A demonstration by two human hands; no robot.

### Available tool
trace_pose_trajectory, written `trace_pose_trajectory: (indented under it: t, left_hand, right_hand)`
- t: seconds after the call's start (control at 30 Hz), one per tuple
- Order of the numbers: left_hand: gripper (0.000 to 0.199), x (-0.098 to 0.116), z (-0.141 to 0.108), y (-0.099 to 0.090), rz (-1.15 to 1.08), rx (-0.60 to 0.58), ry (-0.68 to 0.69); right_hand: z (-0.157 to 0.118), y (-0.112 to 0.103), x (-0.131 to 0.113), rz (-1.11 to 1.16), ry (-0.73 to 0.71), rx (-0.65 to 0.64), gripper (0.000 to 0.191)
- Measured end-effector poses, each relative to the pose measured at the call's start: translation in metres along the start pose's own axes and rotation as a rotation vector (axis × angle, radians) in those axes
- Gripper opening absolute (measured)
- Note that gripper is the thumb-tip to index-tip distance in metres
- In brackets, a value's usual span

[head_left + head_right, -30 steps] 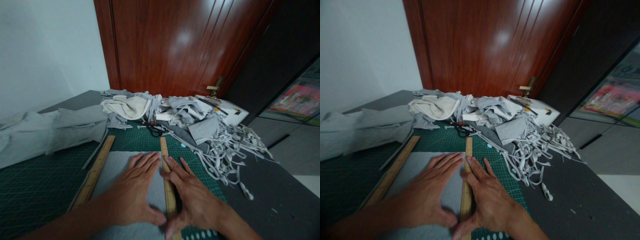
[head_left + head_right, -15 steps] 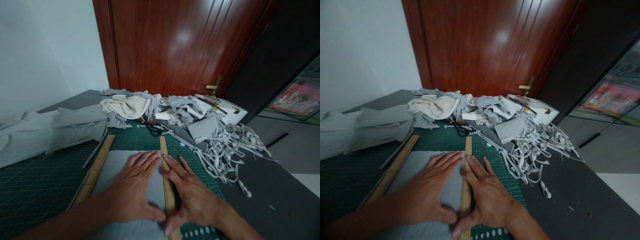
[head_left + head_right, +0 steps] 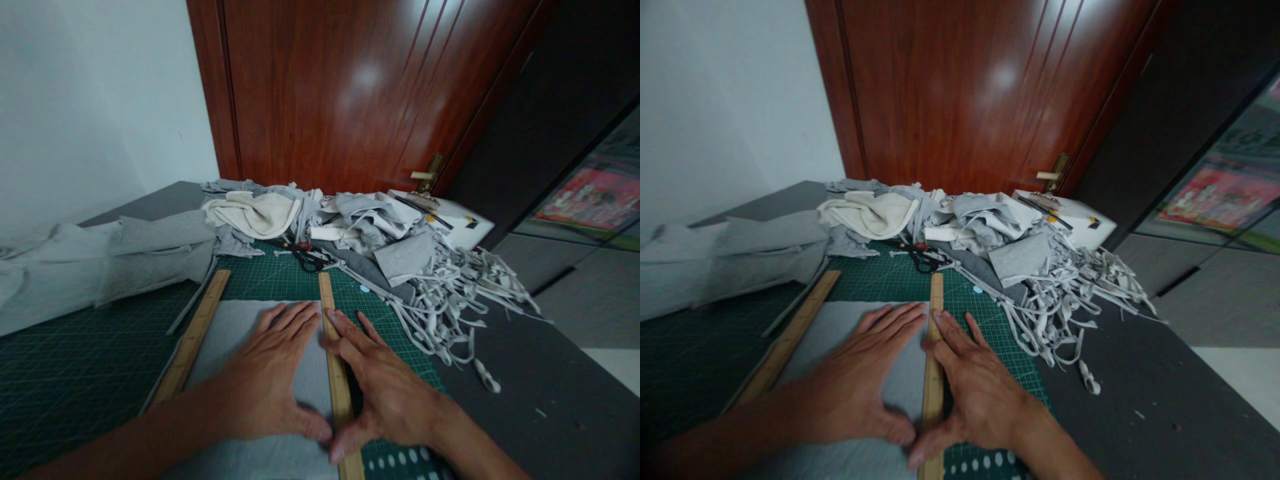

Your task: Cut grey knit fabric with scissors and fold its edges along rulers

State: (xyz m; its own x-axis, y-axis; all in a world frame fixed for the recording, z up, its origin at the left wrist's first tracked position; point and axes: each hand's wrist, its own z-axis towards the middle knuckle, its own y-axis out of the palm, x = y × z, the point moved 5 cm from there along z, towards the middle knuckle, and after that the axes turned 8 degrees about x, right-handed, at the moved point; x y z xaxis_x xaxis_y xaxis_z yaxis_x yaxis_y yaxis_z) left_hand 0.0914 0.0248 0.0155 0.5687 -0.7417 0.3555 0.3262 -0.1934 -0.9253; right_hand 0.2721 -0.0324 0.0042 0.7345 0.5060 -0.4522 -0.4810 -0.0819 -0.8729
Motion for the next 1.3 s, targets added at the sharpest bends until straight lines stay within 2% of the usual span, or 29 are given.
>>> trace_pose_trajectory:
  t: [0.4,0.57,0.7,0.73,0.8,0.83,0.87,0.93,1.07,1.17,1.3]
  left_hand:
    - [0.139,-0.006,-0.002,0.005,-0.024,0.065,0.044]
    - [0.112,-0.003,0.004,-0.008,-0.03,-0.012,0.058]
    - [0.053,0.011,0.039,-0.036,-0.039,0.067,0.086]
    - [0.047,0.016,0.053,-0.043,-0.036,0.1,0.099]
    - [0.047,0.028,0.082,-0.05,-0.006,0.101,0.181]
    - [0.035,0.035,0.097,-0.05,0.016,0.076,0.26]
    - [0.025,0.039,0.112,-0.049,0.021,0.074,0.297]
    - [0.031,0.041,0.14,-0.042,0.038,0.078,0.332]
    - [0.029,0.035,0.182,-0.016,0.123,0.07,0.367]
    - [0.017,0.031,0.2,-0.001,0.179,0.047,0.429]
    - [0.009,0.029,0.209,0.003,0.23,0.029,0.51]
  right_hand:
    - [0.0,0.001,0.0,-0.023,-0.018,0.031,0.122]
    - [0.0,0.0,0.001,-0.002,0.002,0.009,0.124]
    - [0.002,0.001,0.001,0.016,0.021,-0.03,0.133]
    - [0.002,0.0,0.0,0.024,0.028,-0.021,0.136]
    - [0.003,-0.005,-0.004,0.038,0.041,0.022,0.134]
    - [0.003,-0.008,-0.007,0.044,0.046,0.045,0.128]
    - [0.002,-0.01,-0.009,0.05,0.048,0.063,0.121]
    - [0.001,-0.014,-0.013,0.066,0.053,0.068,0.115]
    - [0.0,-0.014,-0.014,0.105,0.062,0.048,0.118]
    - [0.001,-0.014,-0.012,0.119,0.064,0.06,0.116]
    - [0.002,-0.011,-0.006,0.094,0.069,0.033,0.12]
